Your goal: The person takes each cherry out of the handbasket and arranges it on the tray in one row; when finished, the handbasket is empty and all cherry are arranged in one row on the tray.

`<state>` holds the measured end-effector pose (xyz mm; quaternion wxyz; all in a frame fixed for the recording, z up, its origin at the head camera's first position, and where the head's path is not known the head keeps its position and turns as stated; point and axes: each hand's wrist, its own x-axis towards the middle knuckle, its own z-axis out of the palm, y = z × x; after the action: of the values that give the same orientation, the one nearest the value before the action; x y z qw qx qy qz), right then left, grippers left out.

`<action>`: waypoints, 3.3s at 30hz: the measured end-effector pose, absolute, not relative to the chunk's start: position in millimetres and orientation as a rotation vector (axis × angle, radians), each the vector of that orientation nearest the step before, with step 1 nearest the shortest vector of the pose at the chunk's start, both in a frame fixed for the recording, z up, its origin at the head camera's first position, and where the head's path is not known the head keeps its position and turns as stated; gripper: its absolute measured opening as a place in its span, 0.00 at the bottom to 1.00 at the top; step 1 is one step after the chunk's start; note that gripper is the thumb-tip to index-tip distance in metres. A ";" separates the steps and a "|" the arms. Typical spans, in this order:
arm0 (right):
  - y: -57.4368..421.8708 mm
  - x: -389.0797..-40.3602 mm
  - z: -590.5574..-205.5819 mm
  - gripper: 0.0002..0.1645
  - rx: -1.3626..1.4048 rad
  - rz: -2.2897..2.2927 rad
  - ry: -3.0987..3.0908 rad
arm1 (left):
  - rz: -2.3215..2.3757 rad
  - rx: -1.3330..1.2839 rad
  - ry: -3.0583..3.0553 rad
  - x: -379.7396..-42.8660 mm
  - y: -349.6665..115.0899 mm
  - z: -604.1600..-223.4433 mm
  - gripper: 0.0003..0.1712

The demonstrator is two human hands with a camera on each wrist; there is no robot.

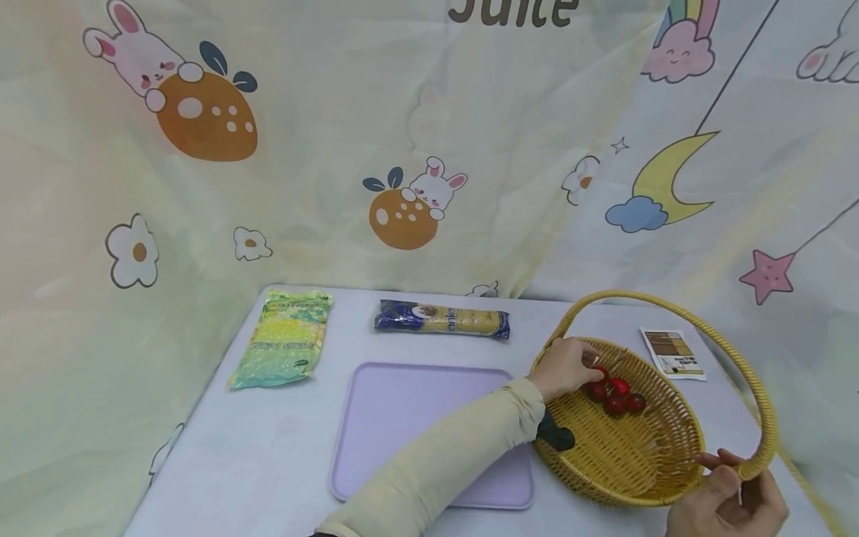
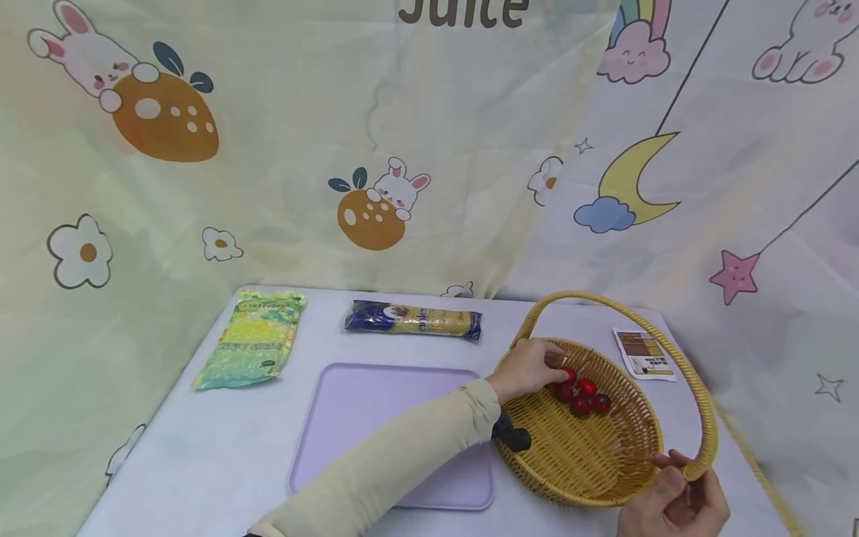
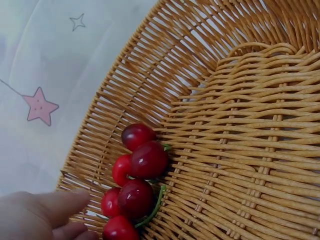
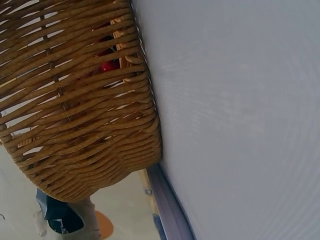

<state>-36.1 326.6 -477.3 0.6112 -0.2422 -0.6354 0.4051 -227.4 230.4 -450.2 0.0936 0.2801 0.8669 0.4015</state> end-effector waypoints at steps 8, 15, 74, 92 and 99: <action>320.7 -35.0 -473.2 0.20 -0.559 0.912 -1.495 | 0.954 0.909 2.686 -230.1 231.7 -456.6 0.22; 320.3 -35.5 -472.3 0.19 -0.558 0.916 -1.512 | 0.870 1.009 2.729 -235.3 230.5 -461.2 0.20; 339.8 -40.7 -489.8 0.18 -0.606 0.822 -1.519 | 1.303 0.841 2.488 -181.4 -172.2 -471.5 0.21; 333.3 -32.2 -480.3 0.21 -0.675 0.898 -1.562 | 1.188 0.840 2.576 -180.0 -172.2 -474.0 0.21; 327.4 -30.1 -470.6 0.21 -0.733 0.919 -1.561 | 1.286 0.924 2.594 -186.7 -160.5 -446.9 0.24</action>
<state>-30.1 327.4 -470.6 0.5596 -0.3108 -0.6620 0.3899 -186.7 -160.5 -446.9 0.0515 0.3036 0.8524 0.4225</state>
